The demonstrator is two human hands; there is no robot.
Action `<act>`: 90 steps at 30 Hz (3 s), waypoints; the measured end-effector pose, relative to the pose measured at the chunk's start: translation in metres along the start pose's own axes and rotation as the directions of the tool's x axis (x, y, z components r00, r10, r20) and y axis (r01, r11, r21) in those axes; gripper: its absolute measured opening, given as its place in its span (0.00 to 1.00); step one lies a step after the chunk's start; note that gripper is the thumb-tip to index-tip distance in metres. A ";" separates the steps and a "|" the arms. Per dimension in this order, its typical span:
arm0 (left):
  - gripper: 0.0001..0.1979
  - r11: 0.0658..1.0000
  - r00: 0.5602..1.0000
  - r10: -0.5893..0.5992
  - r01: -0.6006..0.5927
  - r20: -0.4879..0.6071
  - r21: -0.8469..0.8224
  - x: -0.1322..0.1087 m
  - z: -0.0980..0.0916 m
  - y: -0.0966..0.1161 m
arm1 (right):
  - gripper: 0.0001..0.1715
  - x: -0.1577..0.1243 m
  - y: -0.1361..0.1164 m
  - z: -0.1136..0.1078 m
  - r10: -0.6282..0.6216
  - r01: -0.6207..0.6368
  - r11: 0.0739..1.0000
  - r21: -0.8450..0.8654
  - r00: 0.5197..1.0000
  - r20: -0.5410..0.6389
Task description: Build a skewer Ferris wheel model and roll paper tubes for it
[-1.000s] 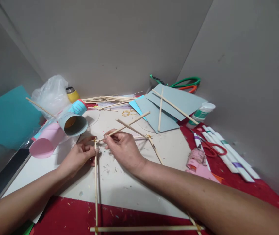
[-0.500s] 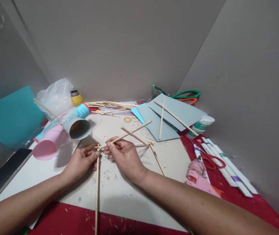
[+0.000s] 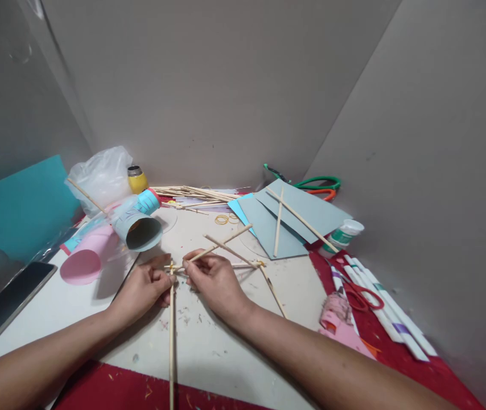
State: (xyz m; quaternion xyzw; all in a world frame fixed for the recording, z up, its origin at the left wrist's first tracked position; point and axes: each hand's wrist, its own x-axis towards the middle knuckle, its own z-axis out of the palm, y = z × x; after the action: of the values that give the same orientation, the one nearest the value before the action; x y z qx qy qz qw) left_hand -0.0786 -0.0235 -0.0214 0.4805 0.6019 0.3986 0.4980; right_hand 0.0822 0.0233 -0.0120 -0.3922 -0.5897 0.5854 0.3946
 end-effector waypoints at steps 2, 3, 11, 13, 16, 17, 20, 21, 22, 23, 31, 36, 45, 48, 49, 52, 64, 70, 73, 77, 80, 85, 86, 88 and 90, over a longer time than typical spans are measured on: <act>0.31 1.000 1.000 -0.006 0.006 0.010 0.025 -0.001 0.000 0.003 | 0.16 0.001 0.003 0.000 -0.023 0.024 0.999 -0.031 1.000 0.012; 0.30 0.999 1.000 -0.005 0.004 0.018 0.045 -0.001 0.000 0.004 | 0.17 0.002 0.004 0.000 -0.028 0.029 0.999 -0.042 1.000 0.012; 0.20 0.912 0.981 0.195 -0.177 -0.014 0.371 0.005 -0.010 0.002 | 0.21 0.000 0.005 -0.001 -0.037 0.036 0.998 -0.044 0.999 -0.027; 0.23 0.897 0.973 0.231 -0.201 -0.030 0.394 0.005 -0.010 0.004 | 0.20 -0.001 0.004 -0.001 -0.048 0.047 0.997 -0.055 0.998 -0.033; 0.18 0.894 0.970 0.238 -0.203 -0.040 0.401 0.004 -0.007 0.005 | 0.18 -0.001 0.002 -0.003 -0.082 0.080 0.992 -0.101 0.997 -0.016; 0.15 0.894 0.971 0.235 -0.200 -0.039 0.400 0.004 -0.006 0.005 | 0.17 -0.002 0.002 -0.003 -0.093 0.091 0.989 -0.113 0.996 -0.009; 0.11 0.889 0.968 0.248 -0.212 -0.037 0.407 0.003 -0.005 0.003 | 0.17 -0.002 0.003 -0.004 -0.103 0.102 0.989 -0.108 0.995 -0.001; 0.10 0.880 0.965 0.261 -0.224 -0.033 0.420 0.003 -0.005 0.003 | 0.17 -0.002 0.004 -0.005 -0.101 0.101 0.990 -0.101 0.995 -0.001; 0.09 0.864 0.960 0.277 -0.236 -0.028 0.444 0.003 -0.006 0.002 | 0.17 -0.002 0.005 -0.005 -0.097 0.097 0.991 -0.095 0.995 -0.001; 0.09 0.843 0.956 0.293 -0.246 -0.023 0.479 0.003 -0.007 0.002 | 0.17 -0.002 0.005 -0.005 -0.095 0.094 0.991 -0.092 0.996 -0.001; 0.13 0.676 0.935 0.353 -0.254 -0.002 0.692 0.001 -0.011 0.012 | 0.17 -0.001 0.008 -0.005 -0.123 0.123 0.986 -0.114 0.992 0.010; 0.08 0.614 0.912 0.409 -0.273 -0.003 0.741 0.004 -0.008 0.017 | 0.18 0.000 0.008 -0.006 -0.148 0.146 0.981 -0.128 0.989 -0.003; 0.07 0.539 0.924 0.383 -0.231 0.009 0.810 0.005 -0.003 0.018 | 0.18 0.000 0.006 -0.006 -0.120 0.119 0.987 -0.106 0.993 0.000; 0.07 0.497 0.928 0.372 -0.209 0.011 0.842 0.006 -0.001 0.019 | 0.18 -0.001 0.004 -0.006 -0.115 0.114 0.988 -0.101 0.993 0.004; 0.07 0.476 0.930 0.367 -0.199 0.012 0.857 0.007 0.000 0.019 | 0.17 -0.001 0.004 -0.006 -0.114 0.113 0.989 -0.095 0.994 0.001; 0.07 0.404 0.930 0.368 -0.185 0.026 0.896 0.008 0.001 0.019 | 0.16 -0.002 0.002 -0.006 -0.110 0.109 0.991 -0.078 0.994 -0.005; 0.09 0.315 0.916 0.395 -0.206 0.069 0.926 0.018 0.000 0.011 | 0.11 -0.019 -0.009 -0.021 -0.037 0.060 0.961 -0.271 0.995 0.091; 0.08 0.304 0.906 0.417 -0.222 0.080 0.927 0.019 -0.001 0.008 | 0.12 -0.054 -0.031 -0.087 -0.157 0.074 0.632 -0.772 0.987 -0.033; 0.08 0.305 0.902 0.423 -0.229 0.084 0.925 0.019 -0.001 0.009 | 0.18 -0.053 -0.026 -0.112 -0.236 -0.074 0.255 -0.964 0.962 -0.136; 0.09 0.295 0.902 0.425 -0.219 0.077 0.930 0.018 -0.001 0.011 | 0.24 -0.038 -0.020 -0.113 -0.119 -0.140 -0.032 -0.990 0.984 -0.136; 0.09 0.284 0.900 0.426 -0.225 0.087 0.932 0.016 0.000 0.012 | 0.24 -0.029 -0.021 -0.105 -0.033 -0.159 -0.088 -0.983 0.987 -0.157; 0.09 0.300 0.898 0.427 -0.250 0.104 0.921 0.015 0.002 0.014 | 0.16 -0.019 -0.016 -0.107 -0.010 -0.176 -0.062 -0.982 0.984 -0.176; 0.08 0.304 0.899 0.425 -0.253 0.107 0.919 0.015 0.002 0.015 | 0.15 -0.018 -0.014 -0.108 -0.012 -0.176 -0.052 -0.983 0.984 -0.175; 0.08 0.309 0.901 0.421 -0.253 0.107 0.917 0.016 0.003 0.015 | 0.14 -0.017 -0.011 -0.110 -0.011 -0.168 -0.037 -0.985 0.986 -0.168; 0.08 0.310 0.902 0.420 -0.248 0.102 0.918 0.016 0.003 0.015 | 0.14 -0.017 -0.010 -0.110 -0.013 -0.161 -0.033 -0.986 0.987 -0.161</act>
State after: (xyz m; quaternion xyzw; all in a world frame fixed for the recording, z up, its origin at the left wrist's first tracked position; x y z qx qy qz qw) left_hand -0.0736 -0.0044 -0.0111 0.7542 0.6434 0.1310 0.0072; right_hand 0.1900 0.0496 -0.0021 -0.6217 -0.7830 -0.0201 -0.0033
